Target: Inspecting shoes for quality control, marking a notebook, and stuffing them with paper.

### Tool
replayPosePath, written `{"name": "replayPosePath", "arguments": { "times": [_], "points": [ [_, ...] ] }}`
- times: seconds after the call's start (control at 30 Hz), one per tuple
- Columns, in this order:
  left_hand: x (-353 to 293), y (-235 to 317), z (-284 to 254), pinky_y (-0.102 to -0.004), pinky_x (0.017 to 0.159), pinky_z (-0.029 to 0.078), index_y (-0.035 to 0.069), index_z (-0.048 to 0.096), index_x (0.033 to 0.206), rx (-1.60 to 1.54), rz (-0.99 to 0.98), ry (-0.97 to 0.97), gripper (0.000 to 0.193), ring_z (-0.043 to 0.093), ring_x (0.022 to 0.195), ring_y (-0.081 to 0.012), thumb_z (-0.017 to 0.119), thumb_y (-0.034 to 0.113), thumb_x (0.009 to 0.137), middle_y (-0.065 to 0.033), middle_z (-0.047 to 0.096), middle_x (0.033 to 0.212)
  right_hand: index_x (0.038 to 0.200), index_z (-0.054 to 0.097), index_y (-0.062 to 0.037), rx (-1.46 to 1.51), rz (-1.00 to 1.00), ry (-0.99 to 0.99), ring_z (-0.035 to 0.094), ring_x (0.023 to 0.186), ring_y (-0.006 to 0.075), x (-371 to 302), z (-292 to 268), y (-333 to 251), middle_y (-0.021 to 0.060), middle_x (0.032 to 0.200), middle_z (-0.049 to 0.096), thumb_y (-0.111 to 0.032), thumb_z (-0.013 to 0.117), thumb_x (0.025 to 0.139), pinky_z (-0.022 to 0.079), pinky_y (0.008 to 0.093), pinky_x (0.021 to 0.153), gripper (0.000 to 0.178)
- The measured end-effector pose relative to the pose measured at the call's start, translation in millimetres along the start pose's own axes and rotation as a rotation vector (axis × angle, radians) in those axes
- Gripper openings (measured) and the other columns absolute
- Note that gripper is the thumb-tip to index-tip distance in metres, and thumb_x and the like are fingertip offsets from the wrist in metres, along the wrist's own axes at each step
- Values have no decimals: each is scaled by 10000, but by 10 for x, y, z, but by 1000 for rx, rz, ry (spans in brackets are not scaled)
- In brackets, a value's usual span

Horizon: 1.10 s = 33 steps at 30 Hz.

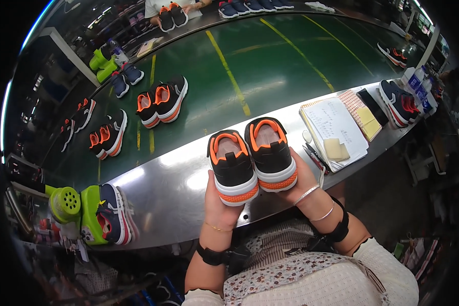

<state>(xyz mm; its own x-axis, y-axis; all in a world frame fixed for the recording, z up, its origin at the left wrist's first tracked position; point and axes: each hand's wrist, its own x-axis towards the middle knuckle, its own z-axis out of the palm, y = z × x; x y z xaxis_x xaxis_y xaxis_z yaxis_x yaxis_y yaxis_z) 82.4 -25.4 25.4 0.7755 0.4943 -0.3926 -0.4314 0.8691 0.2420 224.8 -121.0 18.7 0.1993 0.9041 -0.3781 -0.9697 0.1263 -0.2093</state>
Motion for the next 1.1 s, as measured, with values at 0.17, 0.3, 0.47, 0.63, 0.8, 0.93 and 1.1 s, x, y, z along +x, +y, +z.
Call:
{"name": "replayPosePath", "arguments": {
  "times": [0.17, 0.3, 0.47, 0.63, 0.8, 0.93, 1.1],
  "points": [
    [-118, 87, -60, -431, 1018, 324, 83, 367, 1294, 82, 120, -70, 534, 423, 1192, -261, 242, 464, 941, -92, 432, 1304, 1220, 465, -80, 13, -37, -6, 519, 1084, 271, -65, 23, 10, 113, 1175, 536, -419, 320, 935, 399, 451, 948, 466],
    [-257, 195, -7, -428, 995, 359, 58, 367, 1277, 163, 330, -117, 491, 426, 1181, -242, 382, 403, 928, -100, 441, 1283, 1268, 413, -101, -5, -206, -139, 458, 1151, 246, -146, 3, -66, 84, 1235, 490, -354, 454, 910, 342, 421, 998, 441],
    [-350, 312, -111, -436, 925, 437, 44, 406, 1225, 184, 432, -65, 433, 497, 1084, -237, 488, 319, 901, -91, 497, 1188, 1217, 421, -102, -210, -438, 64, 461, 1106, 204, -277, 34, -63, 55, 1181, 495, -271, 627, 829, 388, 411, 921, 470],
    [-396, 329, -102, -419, 921, 440, 48, 417, 1216, 163, 468, -88, 418, 502, 1082, -228, 492, 311, 900, -92, 496, 1198, 1163, 447, -95, -325, -552, 115, 508, 1022, 176, -357, 114, 43, 40, 1108, 518, -274, 631, 830, 446, 372, 845, 420],
    [-424, 396, -116, -439, 959, 406, 64, 370, 1272, 126, 389, -166, 487, 456, 1156, -252, 468, 363, 900, -109, 446, 1278, 1149, 458, -98, -317, -539, 85, 524, 1016, 171, -376, 184, 120, 36, 1082, 536, -315, 629, 825, 457, 357, 836, 426],
    [-422, 424, -157, -465, 1007, 352, 88, 326, 1320, -40, 202, -295, 538, 394, 1222, -282, 432, 408, 900, -112, 370, 1353, 1160, 465, -100, -267, -457, 70, 532, 1027, 177, -378, 254, 215, 42, 1106, 542, -387, 605, 826, 469, 343, 831, 462],
    [-419, 383, -157, -472, 960, 403, 68, 346, 1305, -225, 69, -333, 520, 398, 1214, -313, 378, 416, 920, -141, 381, 1336, 1284, 378, -84, -215, -320, -90, 473, 1155, 237, -325, 210, 289, 88, 1260, 479, -409, 531, 858, 406, 411, 968, 557]
  ]
}}
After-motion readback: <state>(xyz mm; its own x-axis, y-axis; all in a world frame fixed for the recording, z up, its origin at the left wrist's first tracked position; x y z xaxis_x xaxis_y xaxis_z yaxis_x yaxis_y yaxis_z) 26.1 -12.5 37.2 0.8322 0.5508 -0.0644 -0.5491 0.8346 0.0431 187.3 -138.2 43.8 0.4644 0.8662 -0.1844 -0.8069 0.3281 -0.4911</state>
